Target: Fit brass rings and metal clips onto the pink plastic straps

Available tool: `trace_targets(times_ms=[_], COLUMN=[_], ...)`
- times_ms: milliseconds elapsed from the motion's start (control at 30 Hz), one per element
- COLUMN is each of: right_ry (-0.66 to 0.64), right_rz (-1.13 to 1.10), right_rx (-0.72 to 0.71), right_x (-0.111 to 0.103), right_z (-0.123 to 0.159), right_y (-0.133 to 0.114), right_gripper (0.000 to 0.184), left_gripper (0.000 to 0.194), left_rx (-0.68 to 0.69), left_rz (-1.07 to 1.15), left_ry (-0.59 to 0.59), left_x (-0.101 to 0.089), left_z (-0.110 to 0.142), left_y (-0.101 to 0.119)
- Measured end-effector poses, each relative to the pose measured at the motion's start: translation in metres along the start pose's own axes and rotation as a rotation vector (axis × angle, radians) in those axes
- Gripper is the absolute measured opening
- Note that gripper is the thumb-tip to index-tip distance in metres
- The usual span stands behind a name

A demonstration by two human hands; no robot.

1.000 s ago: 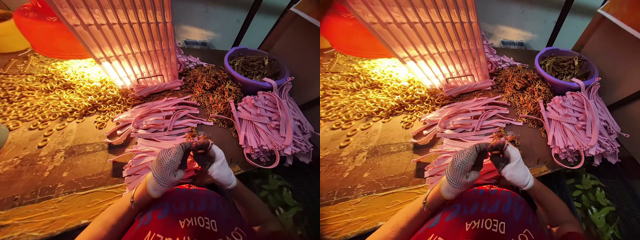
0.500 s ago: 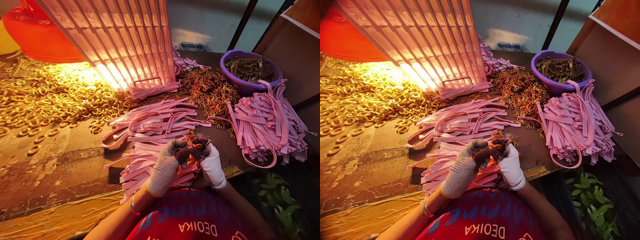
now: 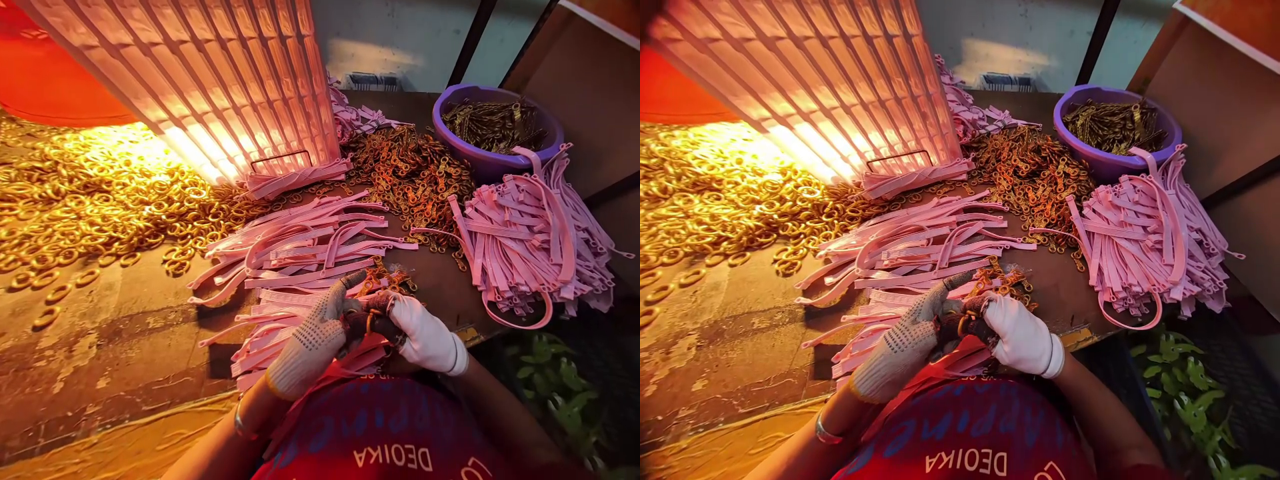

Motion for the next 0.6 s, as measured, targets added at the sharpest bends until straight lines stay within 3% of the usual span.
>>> trace_targets(times_ms=[200, 400, 600], right_ry=[-0.053, -0.063, -0.217], right_rz=[0.276, 0.442, 0.641], right_rx=[0.157, 0.248, 0.316], right_x=[0.009, 0.009, 0.021], right_z=[0.007, 0.002, -0.007], right_y=[0.010, 0.010, 0.017], right_gripper=[0.029, 0.027, 0.027], left_gripper=[0.059, 0.043, 0.035], left_rx=[0.041, 0.171, 0.157], left_rz=[-0.063, -0.115, -0.276], left_ry=[0.131, 0.164, 0.262], left_x=[-0.008, -0.007, -0.011], left_z=[0.009, 0.015, 0.007], left_y=[0.004, 0.000, -0.005])
Point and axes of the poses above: each hand's wrist, its own z-axis away from the middle knuckle, its own x-axis out of the palm, y = z × x, the point moved 10 cm from there along -z, towards the middle knuckle, and after that the axes turned 12 degrees about -z, right-handed, at the moved point
